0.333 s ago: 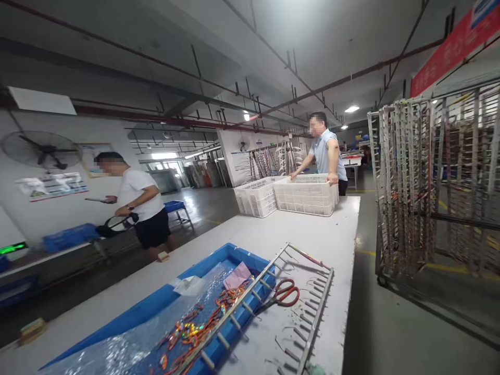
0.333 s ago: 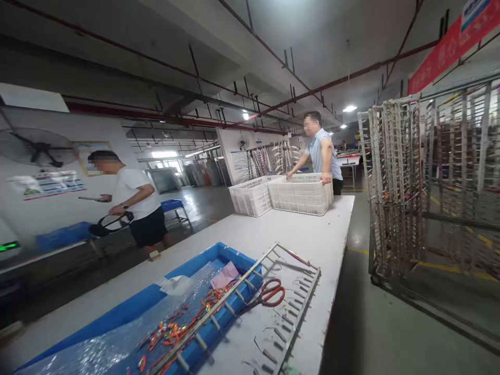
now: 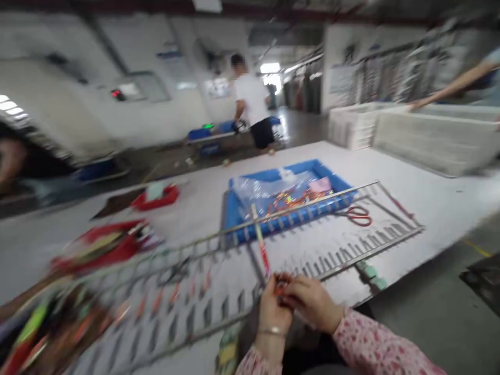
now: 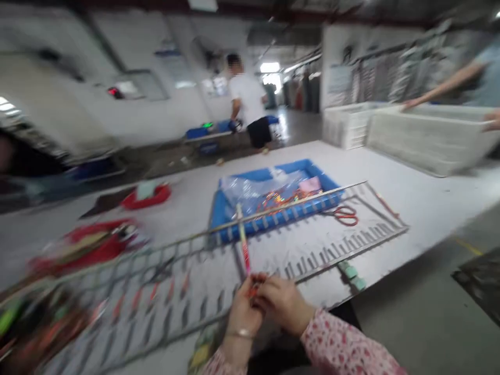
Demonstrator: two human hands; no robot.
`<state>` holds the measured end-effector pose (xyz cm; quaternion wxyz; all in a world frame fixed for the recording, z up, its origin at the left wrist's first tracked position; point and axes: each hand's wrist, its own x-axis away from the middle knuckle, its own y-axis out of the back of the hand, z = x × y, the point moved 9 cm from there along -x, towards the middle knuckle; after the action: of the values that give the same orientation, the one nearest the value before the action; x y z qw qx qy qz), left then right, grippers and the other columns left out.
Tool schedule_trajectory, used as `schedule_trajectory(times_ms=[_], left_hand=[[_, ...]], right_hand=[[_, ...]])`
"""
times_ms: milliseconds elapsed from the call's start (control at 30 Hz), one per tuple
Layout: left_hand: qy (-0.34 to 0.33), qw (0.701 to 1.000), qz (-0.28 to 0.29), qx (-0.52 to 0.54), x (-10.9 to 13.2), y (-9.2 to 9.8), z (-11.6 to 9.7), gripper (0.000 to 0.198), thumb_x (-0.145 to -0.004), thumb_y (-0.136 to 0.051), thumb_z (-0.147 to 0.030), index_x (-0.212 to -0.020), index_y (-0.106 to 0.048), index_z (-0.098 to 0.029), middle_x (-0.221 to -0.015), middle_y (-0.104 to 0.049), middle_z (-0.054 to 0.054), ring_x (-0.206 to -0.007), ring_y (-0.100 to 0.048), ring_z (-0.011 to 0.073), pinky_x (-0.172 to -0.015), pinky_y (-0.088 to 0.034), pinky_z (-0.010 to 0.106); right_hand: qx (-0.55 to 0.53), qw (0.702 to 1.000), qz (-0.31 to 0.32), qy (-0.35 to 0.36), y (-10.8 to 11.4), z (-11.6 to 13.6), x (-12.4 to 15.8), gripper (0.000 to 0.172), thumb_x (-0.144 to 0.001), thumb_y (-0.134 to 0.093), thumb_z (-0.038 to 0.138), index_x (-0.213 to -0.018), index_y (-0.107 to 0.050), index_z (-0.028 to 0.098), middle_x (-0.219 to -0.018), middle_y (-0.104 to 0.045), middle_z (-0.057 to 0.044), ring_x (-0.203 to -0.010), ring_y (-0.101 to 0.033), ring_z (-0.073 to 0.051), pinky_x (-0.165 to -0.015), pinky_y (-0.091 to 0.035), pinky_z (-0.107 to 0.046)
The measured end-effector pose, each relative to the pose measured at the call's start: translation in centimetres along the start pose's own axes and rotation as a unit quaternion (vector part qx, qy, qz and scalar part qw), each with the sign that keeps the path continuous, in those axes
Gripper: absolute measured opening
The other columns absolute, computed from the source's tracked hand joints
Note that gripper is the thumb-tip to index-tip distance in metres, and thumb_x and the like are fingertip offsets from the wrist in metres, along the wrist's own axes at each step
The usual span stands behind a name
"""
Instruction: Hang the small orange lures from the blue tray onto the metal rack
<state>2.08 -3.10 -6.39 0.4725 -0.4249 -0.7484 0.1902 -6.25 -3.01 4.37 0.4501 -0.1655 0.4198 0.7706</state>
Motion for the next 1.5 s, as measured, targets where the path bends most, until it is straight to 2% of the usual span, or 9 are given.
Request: schedule_trajectory(times_ms=[233, 400, 567, 767, 833, 967, 1133, 1267, 1500], left_hand=[[-0.009, 0.981, -0.063, 0.184, 0.7, 2.7, -2.8, 0.017, -0.087, -0.045, -0.019, -0.073, -0.052, -0.014, -0.061, -0.052, 0.0, -0.053, -0.055, 0.0062, -0.05, -0.048, 0.014], [-0.035, 0.987, -0.041, 0.152, 1.3, 4.8, -6.9, 0.01, -0.085, -0.053, -0.024, -0.08, -0.052, -0.016, -0.052, -0.037, -0.008, -0.033, -0.029, 0.0004, -0.029, -0.021, 0.01], [-0.119, 0.991, -0.038, -0.043, 1.9, 6.1, -10.4, 0.039, -0.06, -0.075, -0.041, -0.078, -0.051, -0.015, -0.057, -0.041, -0.009, -0.036, -0.028, -0.0013, -0.031, -0.015, 0.011], [-0.183, 0.96, -0.084, -0.194, 1.6, 8.6, -13.8, 0.037, -0.064, -0.067, -0.046, -0.079, -0.057, -0.013, -0.049, -0.034, -0.009, -0.036, -0.026, 0.0025, -0.033, -0.012, 0.017], [-0.234, 0.927, -0.103, -0.274, 1.6, 9.5, -16.3, 0.034, -0.069, -0.062, -0.044, -0.081, -0.06, -0.013, -0.053, -0.045, -0.005, -0.038, -0.031, 0.0036, -0.035, -0.017, 0.018], [-0.357, 0.775, -0.146, -0.501, 2.2, 9.3, -21.3, 0.019, -0.074, -0.057, -0.032, -0.079, -0.064, -0.015, -0.066, -0.064, 0.001, -0.057, -0.053, 0.0105, -0.055, -0.04, 0.021], [-0.347, 0.65, -0.17, -0.654, 0.9, 8.1, -23.0, 0.016, -0.076, -0.054, -0.025, -0.085, -0.065, -0.019, -0.071, -0.068, 0.001, -0.068, -0.06, 0.0141, -0.067, -0.042, 0.024], [-0.34, 0.61, -0.175, -0.694, 0.3, 6.9, -23.4, 0.018, -0.077, -0.053, -0.025, -0.09, -0.065, -0.019, -0.082, -0.07, 0.003, -0.076, -0.062, 0.0162, -0.073, -0.043, 0.026], [-0.331, 0.592, -0.168, -0.715, -1.4, 6.2, -23.6, 0.02, -0.078, -0.052, -0.026, -0.092, -0.065, -0.018, -0.086, -0.069, 0.004, -0.081, -0.062, 0.0187, -0.077, -0.042, 0.03]], right_hand=[[-0.07, 0.993, 0.094, -0.031, -3.8, 0.9, -2.2, 0.016, -0.088, -0.049, 0.023, -0.099, -0.06, 0.018, -0.084, -0.059, -0.007, -0.075, -0.056, -0.014, -0.066, -0.048, -0.025], [-0.108, 0.986, 0.031, -0.123, -5.2, -0.8, -5.0, 0.014, -0.088, -0.051, 0.027, -0.085, -0.059, 0.016, -0.071, -0.057, -0.003, -0.058, -0.052, -0.011, -0.054, -0.043, -0.023], [0.014, 0.998, 0.043, 0.034, -8.2, 0.9, -7.5, 0.012, -0.089, -0.047, 0.021, -0.09, -0.058, 0.016, -0.076, -0.057, -0.004, -0.068, -0.054, -0.013, -0.06, -0.044, -0.023], [0.02, 0.97, 0.176, 0.165, -13.5, 2.4, -8.0, 0.017, -0.09, -0.041, 0.018, -0.097, -0.057, 0.016, -0.081, -0.059, -0.006, -0.071, -0.056, -0.014, -0.061, -0.045, -0.024], [-0.027, 0.979, 0.176, 0.101, -14.3, 0.5, -10.2, 0.016, -0.09, -0.043, 0.023, -0.092, -0.058, 0.016, -0.081, -0.059, -0.006, -0.071, -0.057, -0.013, -0.063, -0.046, -0.024], [-0.036, 0.987, 0.148, -0.041, -16.3, -4.3, -15.8, 0.018, -0.087, -0.046, 0.024, -0.098, -0.058, 0.015, -0.086, -0.062, -0.007, -0.069, -0.059, -0.013, -0.064, -0.047, -0.024], [-0.052, 0.939, 0.282, -0.192, -21.9, -8.4, -18.2, 0.027, -0.081, -0.047, 0.015, -0.107, -0.056, 0.014, -0.067, -0.062, -0.002, -0.051, -0.056, -0.01, -0.053, -0.047, -0.021], [-0.151, 0.914, 0.244, -0.288, -23.2, -10.4, -18.1, 0.015, -0.077, -0.048, 0.013, -0.085, -0.061, 0.014, -0.063, -0.06, 0.0, -0.045, -0.054, -0.008, -0.04, -0.042, -0.016], [-0.243, 0.893, 0.223, -0.308, -23.2, -11.4, -17.7, 0.013, -0.073, -0.055, 0.016, -0.08, -0.065, 0.013, -0.057, -0.057, 0.002, -0.042, -0.052, -0.007, -0.037, -0.041, -0.014]])
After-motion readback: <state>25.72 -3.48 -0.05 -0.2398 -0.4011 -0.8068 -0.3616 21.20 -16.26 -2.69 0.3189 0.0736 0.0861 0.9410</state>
